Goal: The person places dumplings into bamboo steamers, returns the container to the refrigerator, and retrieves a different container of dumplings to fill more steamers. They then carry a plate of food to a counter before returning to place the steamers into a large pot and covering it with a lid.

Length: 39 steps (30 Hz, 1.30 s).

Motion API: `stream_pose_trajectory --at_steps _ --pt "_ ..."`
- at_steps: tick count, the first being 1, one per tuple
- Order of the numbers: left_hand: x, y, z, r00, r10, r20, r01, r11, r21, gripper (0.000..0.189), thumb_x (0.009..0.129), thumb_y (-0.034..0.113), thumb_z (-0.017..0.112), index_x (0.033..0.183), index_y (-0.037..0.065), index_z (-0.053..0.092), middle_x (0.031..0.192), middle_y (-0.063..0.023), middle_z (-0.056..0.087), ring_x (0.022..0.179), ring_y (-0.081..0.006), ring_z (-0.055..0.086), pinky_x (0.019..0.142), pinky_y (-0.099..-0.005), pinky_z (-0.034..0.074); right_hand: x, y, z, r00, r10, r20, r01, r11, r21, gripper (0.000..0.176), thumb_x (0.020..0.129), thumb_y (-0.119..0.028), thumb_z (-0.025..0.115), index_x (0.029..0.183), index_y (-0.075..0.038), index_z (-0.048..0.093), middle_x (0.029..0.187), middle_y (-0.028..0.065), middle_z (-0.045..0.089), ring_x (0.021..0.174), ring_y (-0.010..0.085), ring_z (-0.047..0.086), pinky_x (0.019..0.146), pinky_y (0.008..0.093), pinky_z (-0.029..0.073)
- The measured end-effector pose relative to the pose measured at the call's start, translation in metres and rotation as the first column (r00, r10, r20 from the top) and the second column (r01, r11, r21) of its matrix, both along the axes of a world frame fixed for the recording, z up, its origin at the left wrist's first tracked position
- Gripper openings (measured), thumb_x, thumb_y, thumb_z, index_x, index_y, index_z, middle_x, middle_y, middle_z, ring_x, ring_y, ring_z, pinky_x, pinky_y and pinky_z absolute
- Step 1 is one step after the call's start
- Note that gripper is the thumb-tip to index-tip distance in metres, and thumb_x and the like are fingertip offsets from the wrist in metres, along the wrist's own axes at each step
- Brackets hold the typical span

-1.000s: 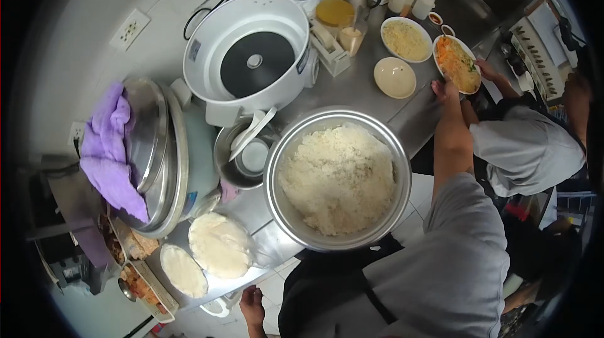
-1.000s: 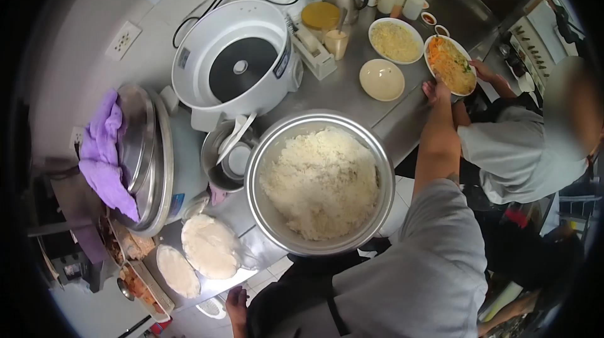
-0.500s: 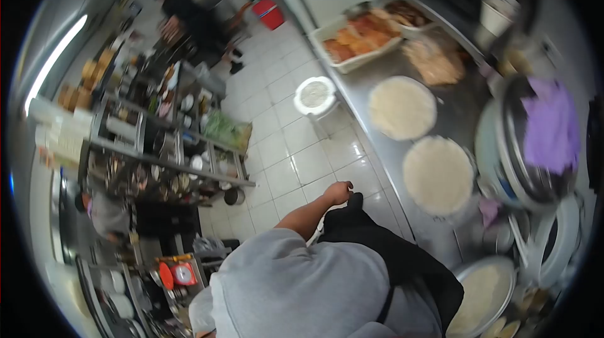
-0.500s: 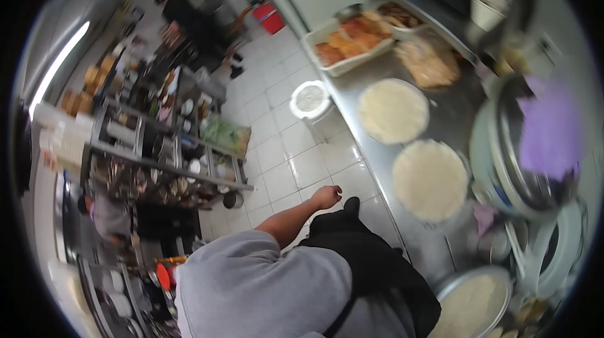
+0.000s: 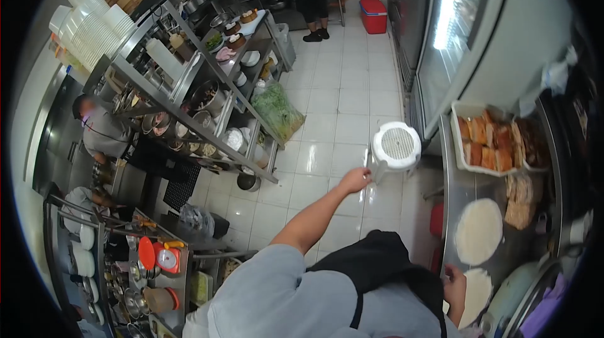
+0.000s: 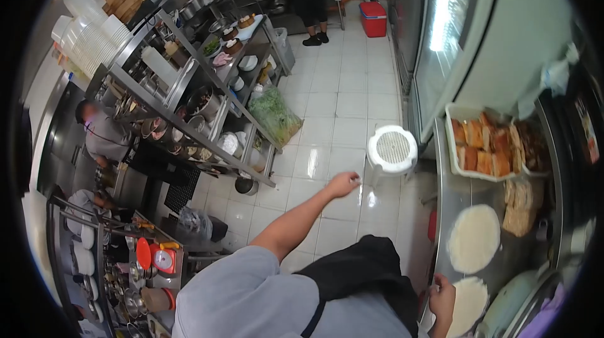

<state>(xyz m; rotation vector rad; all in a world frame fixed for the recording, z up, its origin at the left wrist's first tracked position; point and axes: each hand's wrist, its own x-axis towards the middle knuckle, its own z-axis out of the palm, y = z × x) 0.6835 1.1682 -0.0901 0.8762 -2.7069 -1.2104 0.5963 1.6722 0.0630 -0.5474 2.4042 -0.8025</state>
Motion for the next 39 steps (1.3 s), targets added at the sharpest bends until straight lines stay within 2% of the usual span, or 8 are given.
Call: stream_pose_trajectory --at_steps 9,16,18,20,24,25,32,39 --pt "0.095 -0.374 -0.102 0.891 0.331 0.31 -0.225 0.916 -0.332 0.04 0.085 0.033 0.057 0.109 0.002 0.066 0.11 -0.0232 0.066 0.104 -0.0402 0.062 0.092 -0.0468 0.05 -0.149 -0.302 0.015 0.963 0.262 -0.069 -0.248 0.955 0.163 0.037 0.075 -0.013 0.068 0.11 0.0 0.066 0.103 0.0214 0.068 0.099 0.0356 0.066 0.089 0.0417 0.052" --pt "0.314 -0.297 -0.177 0.599 0.294 0.745 -0.38 0.923 -0.058 0.043 0.088 0.039 0.048 0.103 0.006 0.071 0.116 -0.021 0.065 0.109 -0.0373 0.062 0.095 -0.0474 0.048 -0.249 -0.708 0.01 0.641 0.699 -0.317 -0.691 0.706 0.159 0.043 0.079 -0.018 0.065 0.117 0.0 0.062 0.115 0.0237 0.064 0.107 0.0412 0.059 0.096 0.0458 0.047" --pt "0.338 -0.261 -0.178 0.532 0.375 0.759 -0.548 0.836 -0.029 0.045 0.088 0.043 0.051 0.091 0.002 0.07 0.108 -0.0213 0.068 0.098 -0.0355 0.065 0.088 -0.0468 0.051 -0.229 -0.835 0.032 0.482 0.778 -0.403 -0.823 0.56 0.096 0.043 0.082 -0.019 0.065 0.12 -0.001 0.06 0.114 0.0229 0.064 0.107 0.0414 0.059 0.096 0.0454 0.047" --pt "0.325 -0.247 -0.156 0.292 0.584 0.758 -0.956 0.187 0.225 0.042 0.089 0.04 0.054 0.082 0.001 0.068 0.09 -0.0193 0.071 0.08 -0.0313 0.069 0.076 -0.0436 0.055 -0.197 -0.948 0.051 0.363 0.828 -0.427 -0.91 0.413 0.027 0.041 0.084 -0.02 0.066 0.12 -0.002 0.061 0.116 0.022 0.064 0.109 0.0405 0.058 0.097 0.0443 0.047" --pt "0.268 -0.324 -0.153 0.568 0.726 0.387 -0.639 0.685 -0.349 0.025 0.086 0.024 0.059 0.078 0.001 0.064 0.073 -0.0172 0.069 0.061 -0.0315 0.067 0.063 -0.0431 0.055 -0.134 -1.125 0.059 0.135 0.941 -0.309 -0.991 0.13 -0.039 0.043 0.087 -0.022 0.064 0.124 -0.002 0.058 0.122 0.0216 0.061 0.115 0.0389 0.056 0.1 0.043 0.045" --pt "0.235 -0.375 -0.14 0.226 0.945 0.236 -0.974 0.223 0.04 0.023 0.085 0.025 0.061 0.082 0.003 0.066 0.082 -0.0196 0.069 0.071 -0.0341 0.067 0.066 -0.0467 0.054 -0.125 -1.157 0.054 0.085 0.96 -0.265 -0.996 0.078 -0.038 0.045 0.088 -0.023 0.063 0.126 -0.002 0.057 0.124 0.0218 0.06 0.117 0.0386 0.055 0.101 0.043 0.044" --pt "0.082 -0.884 0.073 0.242 0.871 -0.427 -0.947 0.308 0.092 0.033 0.093 0.034 0.061 0.1 0.002 0.065 0.084 -0.0181 0.068 0.076 -0.0352 0.066 0.071 -0.0416 0.051 -0.157 -1.33 0.034 -0.022 0.999 0.034 -0.992 -0.026 0.124 0.059 0.088 -0.032 0.063 0.138 -0.004 0.049 0.131 0.0223 0.057 0.123 0.0375 0.052 0.104 0.0418 0.042" --pt "0.057 -1.21 0.167 0.151 0.963 -0.224 -0.98 0.117 -0.158 0.041 0.089 0.033 0.056 0.108 -0.001 0.067 0.105 -0.0298 0.066 0.102 -0.0456 0.063 0.091 -0.0497 0.049 -0.216 -1.598 0.035 0.04 0.987 -0.153 -0.999 0.045 0.03 0.047 0.084 -0.026 0.067 0.124 -0.002 0.06 0.116 0.0211 0.065 0.108 0.0367 0.061 0.094 0.0415 0.048"
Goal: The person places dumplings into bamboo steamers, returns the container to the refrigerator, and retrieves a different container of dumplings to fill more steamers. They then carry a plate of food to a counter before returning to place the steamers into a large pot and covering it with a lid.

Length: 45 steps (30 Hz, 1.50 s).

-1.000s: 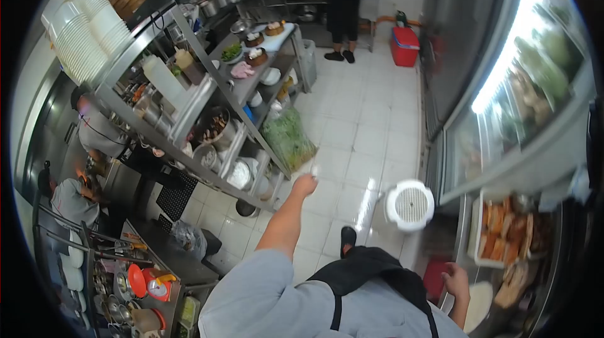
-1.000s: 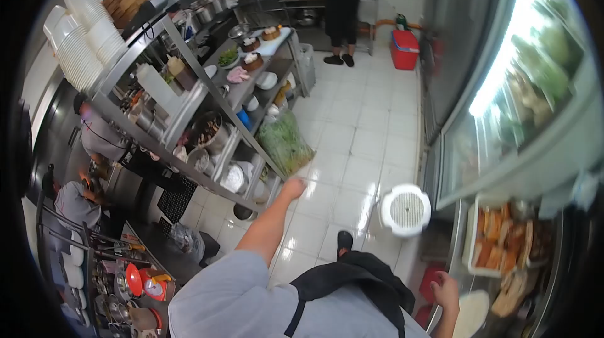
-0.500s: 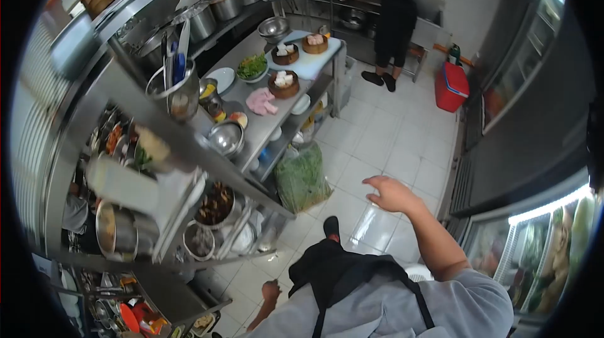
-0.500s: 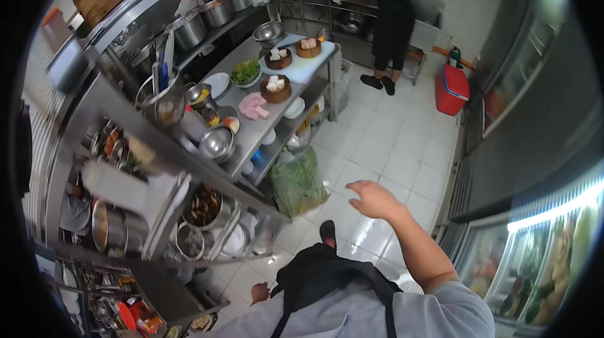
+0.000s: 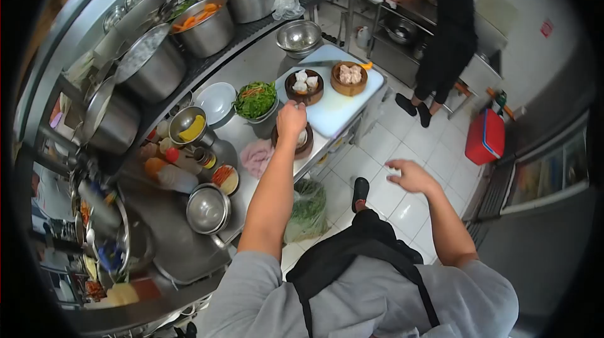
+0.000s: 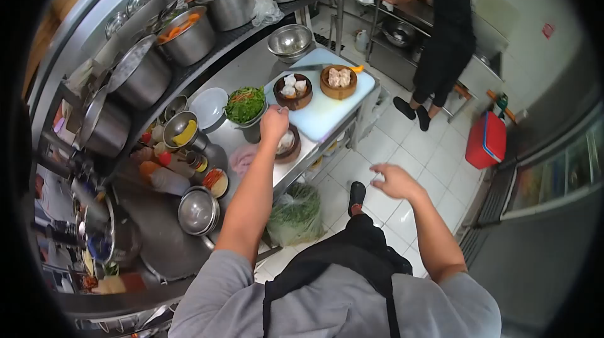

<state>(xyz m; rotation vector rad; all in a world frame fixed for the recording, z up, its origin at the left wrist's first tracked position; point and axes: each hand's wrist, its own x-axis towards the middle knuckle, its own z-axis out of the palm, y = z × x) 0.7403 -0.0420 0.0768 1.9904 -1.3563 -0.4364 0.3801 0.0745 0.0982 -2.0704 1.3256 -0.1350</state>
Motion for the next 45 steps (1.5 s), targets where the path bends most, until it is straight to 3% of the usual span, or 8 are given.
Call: stream_pose_trajectory --at_steps 5,12,16,19,23,30,38,45 --pt "0.013 -0.111 -0.074 0.965 0.238 -0.115 -0.188 0.925 0.331 0.05 0.086 0.037 0.052 0.097 -0.01 0.067 0.104 -0.0337 0.065 0.106 -0.045 0.062 0.095 -0.0494 0.047 0.016 -0.242 -0.01 0.994 -0.011 0.109 0.027 0.989 -0.144 0.033 0.085 -0.02 0.063 0.112 -0.001 0.064 0.102 0.0212 0.068 0.096 0.0354 0.065 0.084 0.042 0.051" --pt "-0.019 -0.129 -0.09 0.715 0.601 -0.358 -0.493 0.796 0.352 0.042 0.085 0.032 0.055 0.087 -0.009 0.065 0.065 -0.0208 0.066 0.057 -0.0301 0.068 0.065 -0.0407 0.055 0.039 -0.46 -0.081 1.0 -0.02 -0.006 0.018 0.979 -0.201 0.032 0.096 -0.023 0.05 0.115 -0.001 0.062 0.097 0.0213 0.07 0.084 0.0347 0.069 0.077 0.0422 0.054" --pt "-0.037 -0.134 -0.076 0.623 0.709 -0.332 -0.578 0.702 0.415 0.045 0.085 0.037 0.055 0.089 -0.007 0.066 0.066 -0.0214 0.067 0.06 -0.0317 0.069 0.069 -0.0413 0.055 0.04 -0.472 -0.089 0.984 0.007 0.175 -0.066 0.94 0.334 0.033 0.099 -0.023 0.046 0.117 0.001 0.058 0.083 0.0134 0.068 0.064 0.0201 0.067 0.062 0.0348 0.054" --pt "-0.043 -0.139 -0.088 0.72 0.693 -0.031 -0.636 0.677 0.37 0.053 0.086 0.041 0.053 0.099 -0.008 0.067 0.093 -0.0355 0.065 0.096 -0.0499 0.063 0.09 -0.051 0.049 0.039 -0.475 -0.099 0.967 0.088 0.24 -0.175 0.914 0.367 0.033 0.099 -0.021 0.045 0.117 0.004 0.055 0.078 0.0131 0.067 0.059 0.0212 0.065 0.06 0.0345 0.053" --pt "-0.041 -0.146 -0.075 0.703 0.71 0.049 -0.674 0.642 0.365 0.048 0.086 0.036 0.053 0.092 -0.009 0.068 0.092 -0.0349 0.065 0.094 -0.0501 0.064 0.09 -0.0509 0.049 0.047 -0.479 -0.101 0.953 0.185 0.24 -0.27 0.878 0.394 0.029 0.099 -0.019 0.044 0.111 0.006 0.054 0.077 0.0146 0.068 0.061 0.0218 0.066 0.061 0.0354 0.053" --pt "-0.041 -0.155 0.021 0.773 0.552 0.314 -0.631 0.718 0.294 0.044 0.087 0.031 0.054 0.083 -0.01 0.068 0.09 -0.0353 0.065 0.09 -0.0484 0.065 0.086 -0.0501 0.051 0.063 -0.462 -0.11 0.919 0.249 0.306 -0.358 0.852 0.383 0.033 0.094 -0.021 0.051 0.111 0.007 0.055 0.076 0.0169 0.069 0.064 0.0229 0.069 0.065 0.0361 0.054" --pt "-0.079 -0.177 0.007 0.898 0.44 0.027 -0.394 0.774 0.496 0.047 0.089 0.031 0.047 0.062 -0.003 0.067 0.054 -0.0174 0.063 0.069 -0.0358 0.069 0.083 -0.0417 0.055 0.07 -0.496 -0.069 0.818 0.483 0.313 -0.5 0.866 -0.029 0.035 0.09 -0.018 0.056 0.121 -0.002 0.058 0.094 0.0189 0.07 0.09 0.0365 0.067 0.083 0.0436 0.052" --pt "-0.121 -0.185 0.007 0.891 0.427 0.153 -0.445 0.759 0.475 0.044 0.087 0.031 0.056 0.087 -0.011 0.068 0.087 -0.0363 0.064 0.09 -0.0493 0.065 0.088 -0.0499 0.051 0.085 -0.501 -0.049 0.71 0.571 0.412 -0.598 0.798 -0.075 0.038 0.088 -0.012 0.056 0.125 -0.003 0.056 0.112 0.022 0.065 0.099 0.039 0.064 0.088 0.0442 0.05"
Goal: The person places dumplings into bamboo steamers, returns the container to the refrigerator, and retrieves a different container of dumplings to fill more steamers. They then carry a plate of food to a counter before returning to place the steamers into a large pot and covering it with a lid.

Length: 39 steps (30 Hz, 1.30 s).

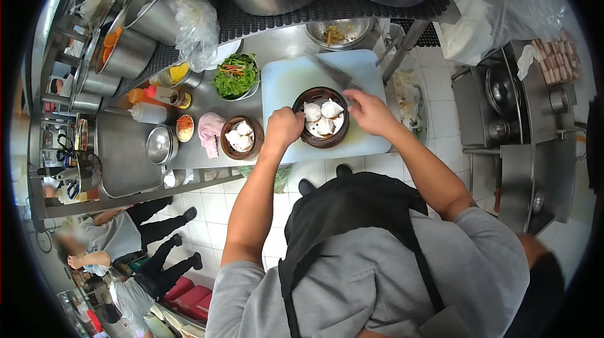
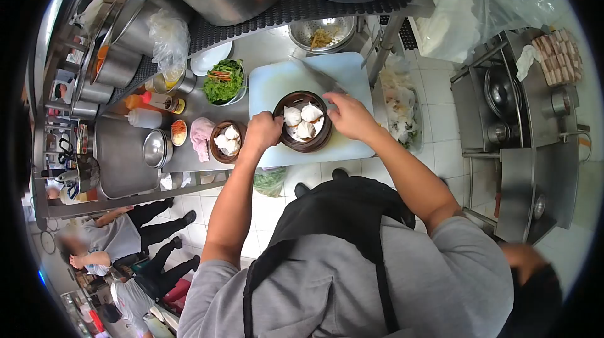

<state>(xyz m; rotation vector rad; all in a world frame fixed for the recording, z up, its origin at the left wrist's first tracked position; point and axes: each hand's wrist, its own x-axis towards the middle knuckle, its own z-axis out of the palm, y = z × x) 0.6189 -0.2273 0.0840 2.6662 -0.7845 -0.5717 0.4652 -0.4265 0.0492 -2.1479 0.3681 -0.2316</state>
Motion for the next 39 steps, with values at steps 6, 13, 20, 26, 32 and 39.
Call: stream_pose_trajectory --at_steps 6,13,20,26,32,39 --pt "0.001 0.015 -0.02 0.995 0.04 -0.087 -0.045 0.997 -0.063 0.042 0.086 0.029 0.056 0.087 -0.012 0.067 0.088 -0.0367 0.064 0.09 -0.0502 0.064 0.087 -0.0508 0.051 0.007 0.006 0.011 0.997 0.076 0.025 -0.075 0.997 -0.027 0.042 0.083 -0.005 0.055 0.125 -0.003 0.056 0.11 0.0216 0.065 0.095 0.0364 0.065 0.084 0.0439 0.051" --pt "-0.018 0.019 -0.011 0.999 0.047 -0.001 -0.047 0.995 -0.093 0.038 0.085 0.027 0.056 0.091 -0.009 0.067 0.088 -0.0353 0.065 0.09 -0.0497 0.064 0.086 -0.0515 0.051 0.006 0.007 0.016 0.995 0.086 -0.045 -0.083 0.994 0.069 0.041 0.081 -0.004 0.058 0.123 -0.002 0.057 0.11 0.0206 0.065 0.083 0.0303 0.068 0.079 0.0404 0.054" --pt "-0.006 0.045 -0.016 0.966 0.229 -0.123 -0.256 0.922 -0.291 0.04 0.09 0.033 0.06 0.104 -0.004 0.068 0.084 -0.0281 0.068 0.08 -0.0437 0.068 0.074 -0.0443 0.055 0.002 0.002 -0.008 0.999 0.053 0.013 -0.054 0.997 0.056 0.043 0.082 -0.008 0.064 0.124 -0.003 0.057 0.109 0.0165 0.066 0.082 0.0249 0.067 0.077 0.0372 0.053" --pt "0.048 0.206 -0.074 0.654 0.719 0.236 -0.709 0.691 -0.14 0.049 0.087 0.032 0.055 0.11 -0.01 0.062 0.102 -0.0345 0.065 0.096 -0.047 0.064 0.086 -0.0499 0.05 -0.02 0.009 -0.019 1.0 -0.031 0.002 0.03 0.983 0.181 0.044 0.084 -0.013 0.067 0.125 -0.004 0.056 0.11 0.0145 0.065 0.087 0.0249 0.065 0.079 0.0366 0.053" --pt "0.07 0.219 -0.139 0.667 0.745 0.004 -0.745 0.666 -0.034 0.048 0.086 0.033 0.052 0.092 -0.011 0.069 0.098 -0.0353 0.065 0.097 -0.0482 0.064 0.091 -0.0495 0.048 -0.02 0.023 0.012 0.979 0.055 0.194 -0.01 0.974 -0.226 0.039 0.079 -0.015 0.072 0.115 -0.006 0.062 0.119 0.0149 0.058 0.11 0.0322 0.054 0.094 0.0417 0.046" --pt "0.04 0.195 -0.019 0.774 0.567 0.282 -0.576 0.815 -0.061 0.045 0.084 0.032 0.052 0.087 -0.01 0.069 0.089 -0.0348 0.065 0.091 -0.049 0.064 0.087 -0.0519 0.049 -0.008 0.039 0.027 0.96 0.234 0.155 -0.148 0.891 -0.428 0.021 0.074 -0.025 0.076 0.079 -0.006 0.069 0.105 0.0102 0.055 0.11 0.0328 0.047 0.097 0.0429 0.04"
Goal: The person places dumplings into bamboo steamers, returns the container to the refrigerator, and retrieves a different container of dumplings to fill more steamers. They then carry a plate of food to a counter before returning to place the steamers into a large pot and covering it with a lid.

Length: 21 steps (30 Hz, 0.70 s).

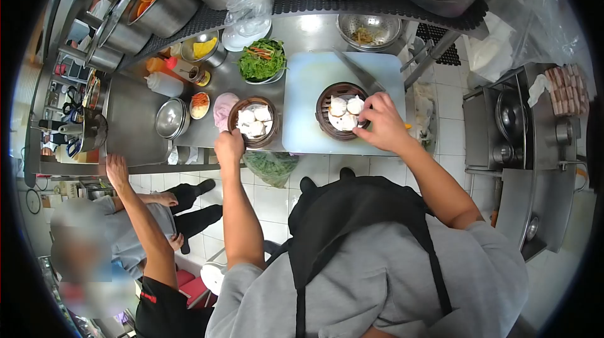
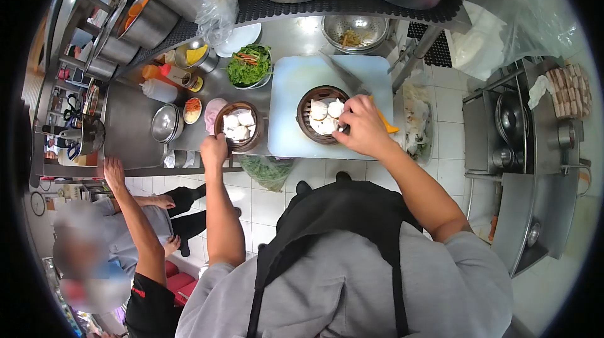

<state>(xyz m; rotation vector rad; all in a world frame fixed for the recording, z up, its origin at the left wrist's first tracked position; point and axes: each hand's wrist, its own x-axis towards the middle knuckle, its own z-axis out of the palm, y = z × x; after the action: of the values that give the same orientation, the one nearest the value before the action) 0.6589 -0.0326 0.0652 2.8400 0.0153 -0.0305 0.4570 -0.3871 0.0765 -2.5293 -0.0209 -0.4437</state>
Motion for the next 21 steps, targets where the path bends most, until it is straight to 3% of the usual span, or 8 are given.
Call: stream_pose_trajectory --at_steps 5,8,11,12,13,17,18,21 --pt "-0.005 -0.023 0.049 0.995 -0.092 -0.033 0.087 0.988 -0.129 0.044 0.084 0.03 0.051 0.089 -0.01 0.068 0.087 -0.0334 0.065 0.087 -0.0485 0.065 0.085 -0.0513 0.05 -0.002 0.01 -0.011 0.999 -0.044 0.001 0.044 0.999 0.02 0.022 0.074 -0.028 0.076 0.075 -0.006 0.07 0.101 0.009 0.055 0.108 0.0314 0.047 0.095 0.0427 0.04" --pt "-0.02 -0.06 0.07 0.972 -0.189 -0.142 0.119 0.91 -0.398 0.04 0.088 0.024 0.05 0.082 -0.012 0.067 0.063 -0.0211 0.066 0.057 -0.0295 0.068 0.061 -0.04 0.056 -0.004 0.009 -0.015 0.999 -0.049 -0.016 0.049 0.997 0.053 0.023 0.076 -0.028 0.076 0.08 -0.006 0.07 0.102 0.0095 0.056 0.109 0.0318 0.047 0.095 0.0432 0.04" --pt "-0.022 -0.091 0.051 0.916 -0.368 -0.159 0.241 0.823 -0.515 0.039 0.089 0.023 0.048 0.076 -0.009 0.065 0.058 -0.0175 0.065 0.051 -0.0249 0.067 0.056 -0.038 0.055 -0.011 0.003 -0.017 0.985 -0.141 0.101 0.121 0.977 0.178 0.027 0.079 -0.028 0.075 0.094 -0.006 0.069 0.103 0.0114 0.056 0.105 0.0313 0.05 0.092 0.0411 0.043" --pt "-0.02 -0.1 0.039 0.888 -0.45 -0.095 0.359 0.808 -0.467 0.038 0.089 0.023 0.048 0.075 -0.008 0.065 0.056 -0.0171 0.064 0.049 -0.0239 0.066 0.054 -0.0371 0.055 -0.012 -0.002 -0.017 0.98 -0.19 0.056 0.164 0.938 0.304 0.029 0.082 -0.028 0.073 0.1 -0.005 0.067 0.105 0.012 0.058 0.105 0.0305 0.052 0.091 0.0401 0.044" --pt "-0.038 -0.123 0.069 0.865 -0.446 -0.231 0.281 0.81 -0.515 0.034 0.089 0.018 0.051 0.081 -0.012 0.063 0.062 -0.0174 0.066 0.052 -0.0215 0.067 0.049 -0.0335 0.055 -0.014 -0.008 -0.018 0.972 -0.233 0.005 0.21 0.882 0.422 0.031 0.085 -0.027 0.071 0.106 -0.005 0.066 0.108 0.0127 0.059 0.106 0.0297 0.054 0.091 0.039 0.045" --pt "-0.046 -0.164 0.063 0.808 -0.523 -0.272 0.354 0.799 -0.486 0.035 0.088 0.018 0.05 0.077 -0.013 0.062 0.06 -0.019 0.065 0.051 -0.0235 0.067 0.051 -0.0347 0.056 -0.011 -0.014 -0.03 0.948 -0.307 -0.079 0.259 0.607 0.751 0.039 0.096 -0.028 0.059 0.124 -0.001 0.058 0.121 0.016 0.061 0.11 0.026 0.059 0.094 0.0353 0.047" --pt "-0.046 -0.17 0.057 0.813 -0.51 -0.28 0.357 0.817 -0.452 0.039 0.087 0.024 0.05 0.071 -0.009 0.064 0.058 -0.0182 0.065 0.06 -0.0303 0.069 0.069 -0.0411 0.056 -0.011 -0.012 -0.023 0.951 -0.281 -0.127 0.281 0.621 0.731 0.044 0.1 -0.031 0.053 0.128 0.003 0.055 0.127 0.018 0.061 0.115 0.0252 0.058 0.099 0.0351 0.044" --pt "-0.038 -0.173 0.037 0.8 -0.562 -0.209 0.457 0.797 -0.394 0.041 0.086 0.027 0.051 0.072 -0.009 0.064 0.058 -0.0199 0.064 0.066 -0.0363 0.069 0.075 -0.0439 0.055 -0.005 -0.007 -0.03 0.95 -0.283 -0.134 0.287 0.617 0.733 0.046 0.099 -0.031 0.054 0.128 0.004 0.054 0.124 0.0192 0.062 0.113 0.0258 0.06 0.098 0.0343 0.045"
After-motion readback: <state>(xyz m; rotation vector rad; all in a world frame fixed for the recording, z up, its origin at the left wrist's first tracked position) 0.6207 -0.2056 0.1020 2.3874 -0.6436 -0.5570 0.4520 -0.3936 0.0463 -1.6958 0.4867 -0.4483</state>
